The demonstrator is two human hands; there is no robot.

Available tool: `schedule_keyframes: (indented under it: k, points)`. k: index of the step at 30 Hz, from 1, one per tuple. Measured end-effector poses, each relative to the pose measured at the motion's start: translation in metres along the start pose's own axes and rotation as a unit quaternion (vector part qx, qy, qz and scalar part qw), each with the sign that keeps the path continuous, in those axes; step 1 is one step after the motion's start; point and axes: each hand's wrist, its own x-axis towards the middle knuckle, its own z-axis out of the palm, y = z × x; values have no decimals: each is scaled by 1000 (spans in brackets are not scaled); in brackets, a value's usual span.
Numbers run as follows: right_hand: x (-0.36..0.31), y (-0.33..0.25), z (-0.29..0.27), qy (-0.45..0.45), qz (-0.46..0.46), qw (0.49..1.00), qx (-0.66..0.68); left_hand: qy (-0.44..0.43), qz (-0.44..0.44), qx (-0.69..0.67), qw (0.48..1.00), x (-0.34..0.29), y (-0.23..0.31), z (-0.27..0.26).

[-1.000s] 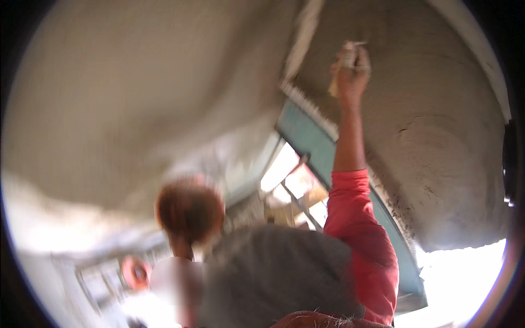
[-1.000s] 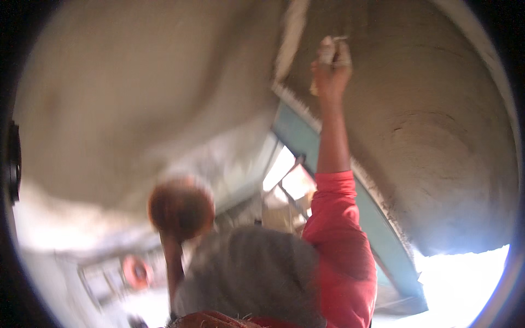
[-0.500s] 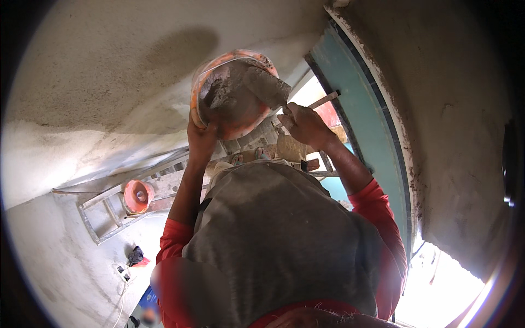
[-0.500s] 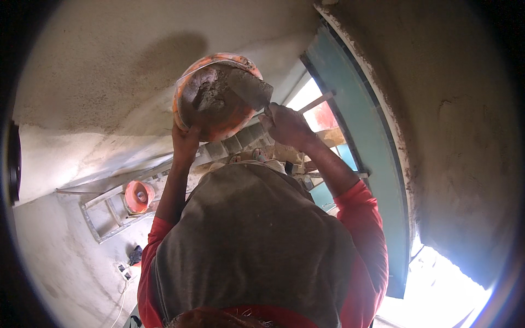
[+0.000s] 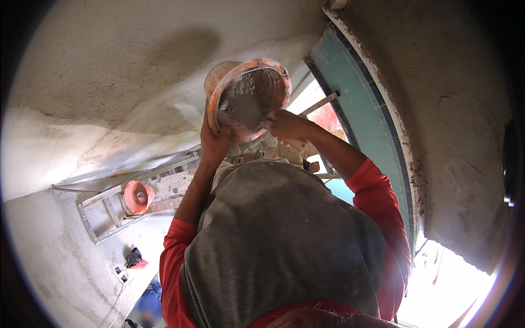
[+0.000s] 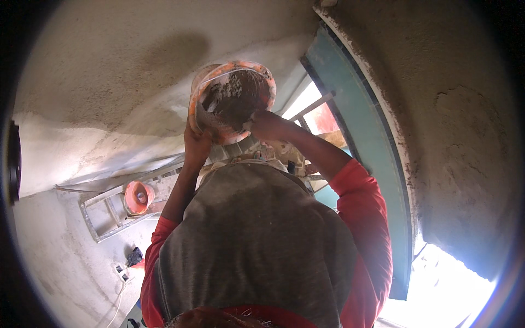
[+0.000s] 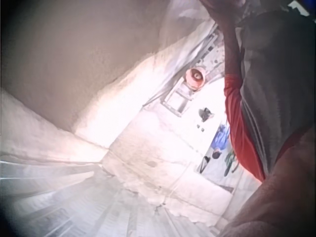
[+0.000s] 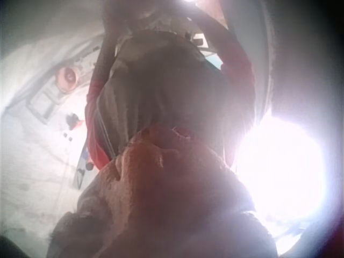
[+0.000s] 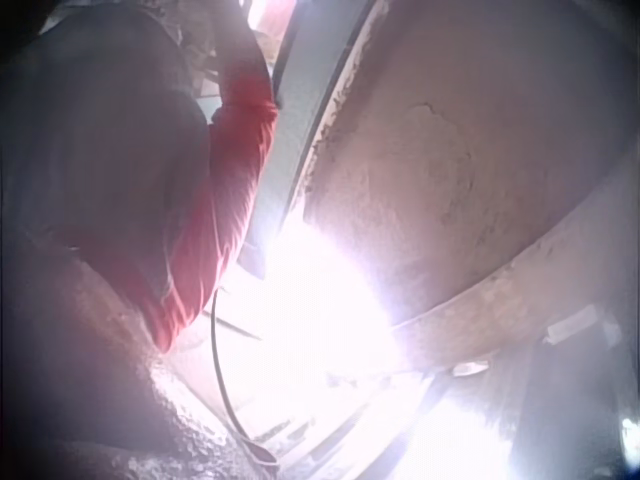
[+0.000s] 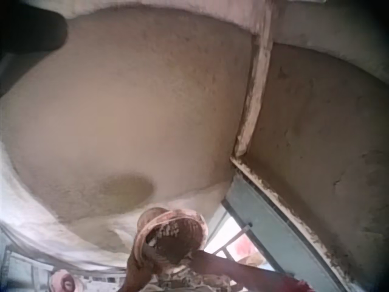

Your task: The person scoops wet plaster from a bucket with a trowel and applies it to the ceiling, smoothing the surface repeatedly. The person works on a section of the ceiling, repeatedly loading the trowel and spreading the material overhead.

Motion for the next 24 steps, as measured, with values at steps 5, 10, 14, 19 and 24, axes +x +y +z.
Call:
schedule_keyframes:
  k: [5, 10, 14, 19, 24]
  points:
    - [24, 13, 29, 47, 9, 998, 39, 2, 60, 17, 998, -2, -18, 1]
    - [43, 15, 45, 83, 10, 996, 39, -16, -32, -38, 999, -11, -22, -1]
    - [34, 9, 45, 149, -28, 986, 76, 6, 17, -53, 998, -7, -38, 5]
    - [-16, 0, 32, 201, 42, 973, 108, 0, -75, -179, 981, 2, -54, 0]
    - [-51, 10, 9, 228, 150, 960, -62, 50, -130, -287, 948, 8, -69, -14]
